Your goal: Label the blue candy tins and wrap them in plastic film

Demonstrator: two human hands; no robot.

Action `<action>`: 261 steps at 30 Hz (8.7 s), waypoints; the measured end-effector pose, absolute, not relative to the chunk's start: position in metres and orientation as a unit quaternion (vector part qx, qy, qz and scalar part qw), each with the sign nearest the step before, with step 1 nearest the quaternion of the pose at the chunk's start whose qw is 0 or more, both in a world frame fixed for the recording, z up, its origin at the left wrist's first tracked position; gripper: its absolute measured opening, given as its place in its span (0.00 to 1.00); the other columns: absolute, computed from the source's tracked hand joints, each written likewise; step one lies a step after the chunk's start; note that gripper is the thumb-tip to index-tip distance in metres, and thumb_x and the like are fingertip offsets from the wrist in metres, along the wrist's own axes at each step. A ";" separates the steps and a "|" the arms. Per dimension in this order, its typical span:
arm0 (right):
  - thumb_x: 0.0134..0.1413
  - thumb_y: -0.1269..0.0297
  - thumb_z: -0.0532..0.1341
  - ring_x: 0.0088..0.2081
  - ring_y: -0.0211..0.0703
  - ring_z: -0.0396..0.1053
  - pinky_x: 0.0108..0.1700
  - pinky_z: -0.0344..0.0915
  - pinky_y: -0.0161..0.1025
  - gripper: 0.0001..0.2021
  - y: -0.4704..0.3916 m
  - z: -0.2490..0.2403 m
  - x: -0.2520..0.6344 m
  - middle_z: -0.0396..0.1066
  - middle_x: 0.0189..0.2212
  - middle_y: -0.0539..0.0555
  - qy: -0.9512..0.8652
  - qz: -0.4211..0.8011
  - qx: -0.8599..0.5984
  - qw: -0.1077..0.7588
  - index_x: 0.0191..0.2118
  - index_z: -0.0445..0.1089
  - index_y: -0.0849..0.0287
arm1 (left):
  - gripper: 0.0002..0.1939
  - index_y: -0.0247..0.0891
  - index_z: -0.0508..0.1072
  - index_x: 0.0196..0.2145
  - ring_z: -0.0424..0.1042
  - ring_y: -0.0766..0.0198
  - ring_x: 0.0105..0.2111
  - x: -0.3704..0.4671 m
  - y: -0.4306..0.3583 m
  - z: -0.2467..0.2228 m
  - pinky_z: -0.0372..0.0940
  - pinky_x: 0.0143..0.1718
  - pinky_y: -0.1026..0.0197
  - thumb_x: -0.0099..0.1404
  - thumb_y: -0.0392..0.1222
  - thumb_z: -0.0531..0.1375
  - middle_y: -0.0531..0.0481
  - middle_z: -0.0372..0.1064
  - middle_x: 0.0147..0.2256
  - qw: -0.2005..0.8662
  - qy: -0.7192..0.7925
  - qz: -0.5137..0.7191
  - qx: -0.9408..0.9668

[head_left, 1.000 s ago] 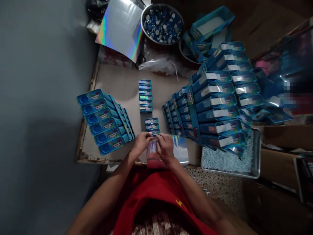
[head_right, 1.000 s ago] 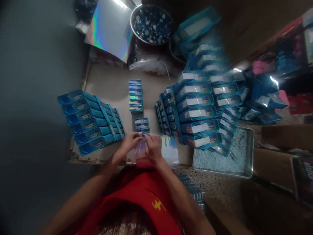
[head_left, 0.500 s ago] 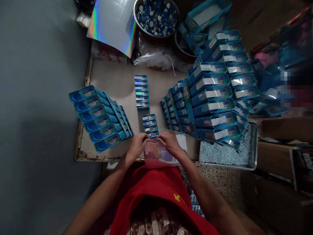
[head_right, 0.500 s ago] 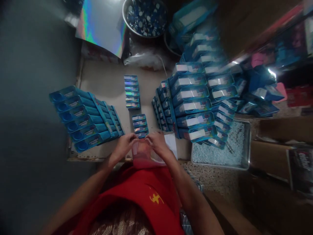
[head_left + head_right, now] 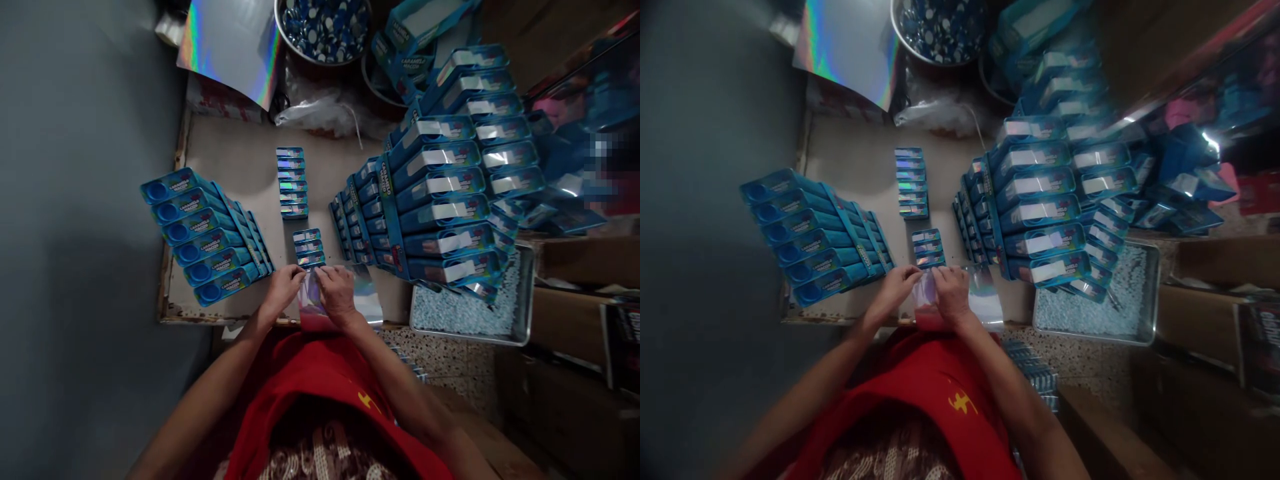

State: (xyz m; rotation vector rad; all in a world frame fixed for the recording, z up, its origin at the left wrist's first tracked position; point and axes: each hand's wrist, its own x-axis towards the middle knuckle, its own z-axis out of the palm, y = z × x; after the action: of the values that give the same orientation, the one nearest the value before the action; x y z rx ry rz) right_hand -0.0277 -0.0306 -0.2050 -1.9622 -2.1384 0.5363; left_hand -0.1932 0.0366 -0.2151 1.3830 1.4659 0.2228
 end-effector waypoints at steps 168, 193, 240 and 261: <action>0.37 0.56 0.70 0.31 0.43 0.64 0.35 0.57 0.38 0.16 0.192 -0.064 -0.197 0.68 0.27 0.47 -0.630 0.307 -0.659 0.272 0.33 0.68 0.55 | 0.21 0.36 0.73 0.26 0.64 0.68 0.25 -0.382 0.137 -0.096 0.63 0.29 0.64 0.47 0.55 0.71 0.54 0.65 0.24 0.589 0.629 0.420 0.284; 0.62 0.69 0.55 0.43 0.49 0.71 0.48 0.70 0.47 0.15 -0.080 -0.192 0.016 0.76 0.43 0.59 -0.559 0.225 -0.755 0.260 0.49 0.74 0.58 | 0.16 0.41 0.75 0.52 0.64 0.44 0.55 -0.137 0.044 -0.194 0.62 0.49 0.47 0.67 0.35 0.61 0.38 0.69 0.54 0.271 0.531 0.012 0.802; 0.67 0.72 0.53 0.61 0.60 0.61 0.60 0.52 0.56 0.27 -0.076 -0.172 -0.011 0.65 0.66 0.61 -0.762 0.187 -0.613 0.097 0.69 0.59 0.57 | 0.13 0.37 0.82 0.33 0.75 0.59 0.32 -0.184 0.018 -0.180 0.63 0.34 0.62 0.66 0.44 0.58 0.47 0.81 0.33 0.571 0.532 0.091 0.619; 0.54 0.52 0.70 0.22 0.37 0.55 0.27 0.51 0.36 0.12 -0.044 -0.075 -0.003 0.61 0.18 0.44 -0.367 0.482 -0.725 0.329 0.33 0.77 0.56 | 0.18 0.38 0.80 0.49 0.72 0.51 0.52 -0.183 0.014 -0.180 0.66 0.56 0.50 0.73 0.50 0.57 0.40 0.76 0.50 0.459 0.603 0.230 0.611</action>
State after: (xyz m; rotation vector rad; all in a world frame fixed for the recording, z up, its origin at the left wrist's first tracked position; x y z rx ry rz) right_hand -0.0031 -0.0439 -0.0750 -1.8966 -0.9605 1.2601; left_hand -0.1833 0.0141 -0.1799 1.5043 1.4836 0.5652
